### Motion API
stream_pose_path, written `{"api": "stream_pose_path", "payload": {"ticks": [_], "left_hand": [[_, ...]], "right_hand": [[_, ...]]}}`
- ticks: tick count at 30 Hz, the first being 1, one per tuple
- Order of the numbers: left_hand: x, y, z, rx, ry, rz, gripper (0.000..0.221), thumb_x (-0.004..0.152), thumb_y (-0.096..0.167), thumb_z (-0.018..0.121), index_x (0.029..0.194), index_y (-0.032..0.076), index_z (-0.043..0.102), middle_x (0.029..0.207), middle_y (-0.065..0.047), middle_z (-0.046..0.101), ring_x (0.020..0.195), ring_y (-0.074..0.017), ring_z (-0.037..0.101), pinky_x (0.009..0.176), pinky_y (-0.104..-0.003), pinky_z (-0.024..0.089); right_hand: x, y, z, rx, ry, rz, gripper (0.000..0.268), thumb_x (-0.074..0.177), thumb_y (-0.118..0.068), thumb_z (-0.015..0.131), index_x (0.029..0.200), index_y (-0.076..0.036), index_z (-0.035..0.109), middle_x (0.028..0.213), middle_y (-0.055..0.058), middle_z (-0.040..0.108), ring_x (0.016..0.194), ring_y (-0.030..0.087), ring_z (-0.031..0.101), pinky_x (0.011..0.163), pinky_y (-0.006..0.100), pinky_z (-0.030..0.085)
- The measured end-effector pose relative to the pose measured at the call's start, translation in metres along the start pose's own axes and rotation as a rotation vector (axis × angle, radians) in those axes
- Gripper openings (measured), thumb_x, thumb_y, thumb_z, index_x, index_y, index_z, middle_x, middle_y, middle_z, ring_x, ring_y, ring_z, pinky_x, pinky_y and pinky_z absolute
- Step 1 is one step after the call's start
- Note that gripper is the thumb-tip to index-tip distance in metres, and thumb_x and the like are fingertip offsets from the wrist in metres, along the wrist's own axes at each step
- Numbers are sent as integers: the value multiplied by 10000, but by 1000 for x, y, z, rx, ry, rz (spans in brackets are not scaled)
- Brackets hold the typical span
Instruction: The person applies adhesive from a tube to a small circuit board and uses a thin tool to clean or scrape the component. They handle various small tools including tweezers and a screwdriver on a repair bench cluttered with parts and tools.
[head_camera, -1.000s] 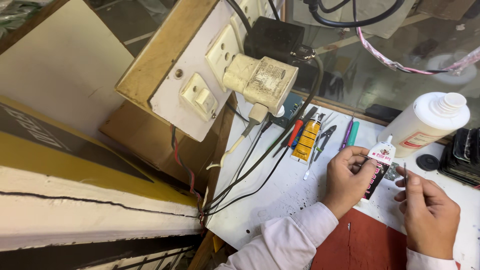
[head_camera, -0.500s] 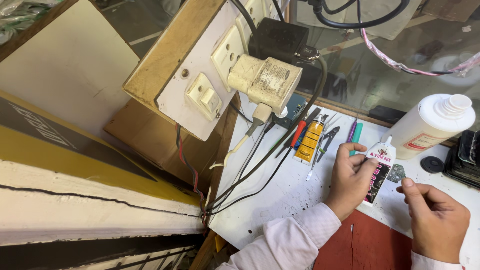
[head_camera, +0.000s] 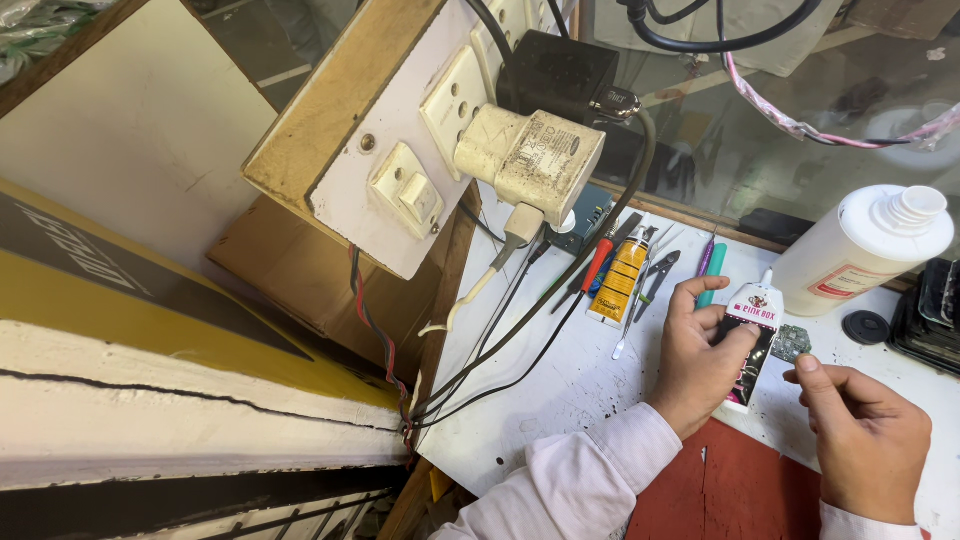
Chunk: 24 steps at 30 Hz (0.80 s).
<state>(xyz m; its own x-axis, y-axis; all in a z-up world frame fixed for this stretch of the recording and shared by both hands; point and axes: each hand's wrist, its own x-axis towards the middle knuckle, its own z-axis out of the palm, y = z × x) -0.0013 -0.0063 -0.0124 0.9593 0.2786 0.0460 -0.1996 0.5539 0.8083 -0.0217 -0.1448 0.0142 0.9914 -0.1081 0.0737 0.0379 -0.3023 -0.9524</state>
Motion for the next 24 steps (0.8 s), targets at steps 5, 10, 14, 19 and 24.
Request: {"api": "stream_pose_path", "payload": {"ticks": [5,10,14,19,24], "left_hand": [[3,-3,-2,10,29,25,550,964,-74,569,1474,-25,370,1138,-167,674,946,-138,669,780,-241,560],[18,-11,-12,95,5,171,717,857,-116,595,1510,-19,317,1254,-163,644,1072,-163,648,897,-264,551],[32,-20,-29,287,42,321,590,942,-104,609,1493,-41,408,1302,-184,610,1141,-198,633,979,-298,538],[43,3,-49,551,193,278,412,905,-62,666,1312,-29,610,1254,-129,710,1092,-175,710,913,-266,572],[39,31,-42,939,265,465,361,877,-54,684,1236,-11,676,1232,-140,725,1129,-268,714,988,-344,555]], "right_hand": [[-1,1,0,-8,5,4,291,1060,-234,756,957,38,756,733,25,642,667,71,493,612,212,383],[4,3,1,47,-14,-11,258,1041,-221,738,943,17,751,741,-7,627,646,59,481,581,209,345],[8,13,-3,-8,-22,-72,253,1013,-229,728,901,-4,757,720,-17,628,631,43,499,571,208,355],[6,9,-1,44,-13,-37,237,989,-227,732,916,-4,761,721,-23,634,618,40,508,557,201,372],[7,3,2,116,-10,2,212,994,-200,707,1014,1,773,766,-5,672,647,47,546,574,205,432]]}}
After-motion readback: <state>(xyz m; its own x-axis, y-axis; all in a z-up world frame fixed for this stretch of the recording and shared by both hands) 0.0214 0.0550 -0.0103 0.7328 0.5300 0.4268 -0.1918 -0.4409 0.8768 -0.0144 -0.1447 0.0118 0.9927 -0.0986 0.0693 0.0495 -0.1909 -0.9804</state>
